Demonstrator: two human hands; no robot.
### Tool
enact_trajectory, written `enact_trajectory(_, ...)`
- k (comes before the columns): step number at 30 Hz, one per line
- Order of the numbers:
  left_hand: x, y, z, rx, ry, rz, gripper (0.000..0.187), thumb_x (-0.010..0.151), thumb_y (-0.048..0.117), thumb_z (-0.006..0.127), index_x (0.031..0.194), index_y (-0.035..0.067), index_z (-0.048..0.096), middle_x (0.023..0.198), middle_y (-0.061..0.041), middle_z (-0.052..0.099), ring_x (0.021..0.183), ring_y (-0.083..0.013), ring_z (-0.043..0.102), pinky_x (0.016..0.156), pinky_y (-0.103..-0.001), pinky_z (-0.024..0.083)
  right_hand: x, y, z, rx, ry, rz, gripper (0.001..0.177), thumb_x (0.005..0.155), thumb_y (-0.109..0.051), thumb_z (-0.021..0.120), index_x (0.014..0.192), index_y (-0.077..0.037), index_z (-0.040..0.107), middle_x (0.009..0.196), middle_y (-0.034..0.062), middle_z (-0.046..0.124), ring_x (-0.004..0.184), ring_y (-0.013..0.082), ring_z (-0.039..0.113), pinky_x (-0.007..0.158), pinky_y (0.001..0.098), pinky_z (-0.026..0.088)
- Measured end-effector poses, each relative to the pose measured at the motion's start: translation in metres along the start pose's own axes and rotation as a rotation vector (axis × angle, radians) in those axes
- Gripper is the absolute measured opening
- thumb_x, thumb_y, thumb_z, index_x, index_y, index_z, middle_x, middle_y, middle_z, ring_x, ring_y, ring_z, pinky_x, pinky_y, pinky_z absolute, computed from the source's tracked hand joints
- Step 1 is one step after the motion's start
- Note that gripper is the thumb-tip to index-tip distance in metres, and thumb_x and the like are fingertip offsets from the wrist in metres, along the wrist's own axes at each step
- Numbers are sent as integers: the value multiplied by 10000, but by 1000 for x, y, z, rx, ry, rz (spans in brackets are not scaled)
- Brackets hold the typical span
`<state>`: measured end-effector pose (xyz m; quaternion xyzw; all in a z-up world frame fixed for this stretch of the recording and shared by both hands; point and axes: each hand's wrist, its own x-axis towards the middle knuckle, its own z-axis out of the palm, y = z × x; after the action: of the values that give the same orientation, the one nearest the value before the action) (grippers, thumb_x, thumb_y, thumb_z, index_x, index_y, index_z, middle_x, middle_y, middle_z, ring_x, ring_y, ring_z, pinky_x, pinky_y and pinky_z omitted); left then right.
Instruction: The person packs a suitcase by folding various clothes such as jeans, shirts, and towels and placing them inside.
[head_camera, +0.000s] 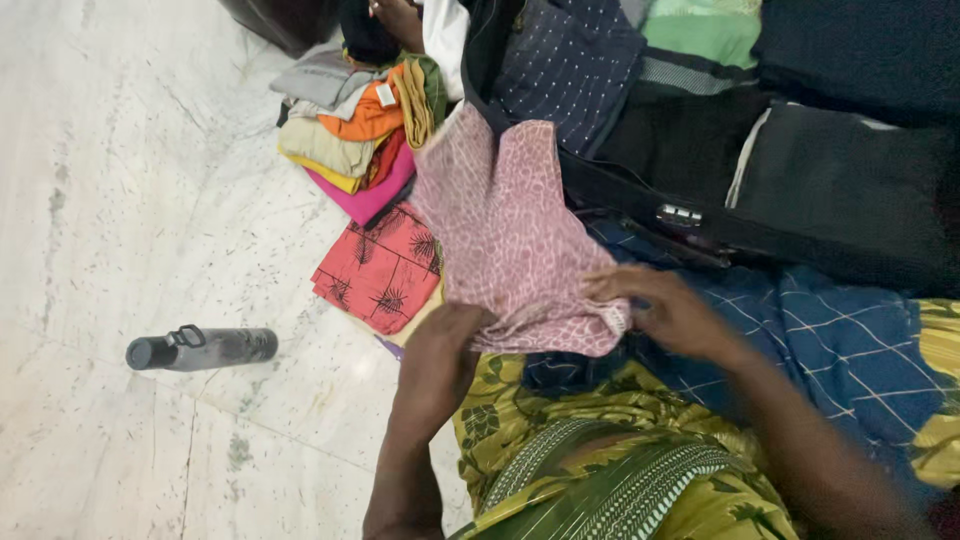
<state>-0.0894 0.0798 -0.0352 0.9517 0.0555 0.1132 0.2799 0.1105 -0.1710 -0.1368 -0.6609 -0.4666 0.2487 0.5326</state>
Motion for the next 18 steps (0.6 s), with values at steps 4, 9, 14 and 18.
enact_trajectory(4, -43, -59, 66, 81, -404, -138, 347, 834, -44, 631, 1151, 76, 705, 961, -192, 720, 936, -410, 690, 827, -494, 527, -33, 73, 74, -173, -302, 329, 395, 847, 7, 675, 1207, -149, 720, 1318, 83, 675, 1220, 297, 626, 1059, 428, 466)
enact_trajectory(9, -56, -76, 72, 27, -450, -22, 455, 740, 82, 698, 1195, 101, 696, 1007, -184, 742, 951, -396, 704, 817, -477, 546, -38, 79, 87, -126, -370, 216, 375, 820, 4, 687, 1178, -107, 712, 1171, 102, 755, 1096, 286, 713, 979, 412, 540)
enact_trajectory(14, -13, -71, 42, 154, -778, -293, 452, 858, 382, 790, 1193, 105, 666, 1040, -155, 727, 1030, -359, 675, 851, -484, 519, -32, 47, 81, -241, -406, 321, 297, 866, -82, 729, 1161, -115, 723, 1124, 97, 753, 1059, 276, 714, 951, 417, 541)
enact_trajectory(18, 39, -105, 66, 114, 13, -355, 445, 832, 300, 826, 1154, 44, 657, 1132, -179, 669, 1086, -364, 629, 893, -487, 503, -30, 23, 92, -257, -460, 268, 366, 823, -38, 694, 1170, -147, 737, 1182, 69, 753, 1117, 257, 701, 1010, 419, 518)
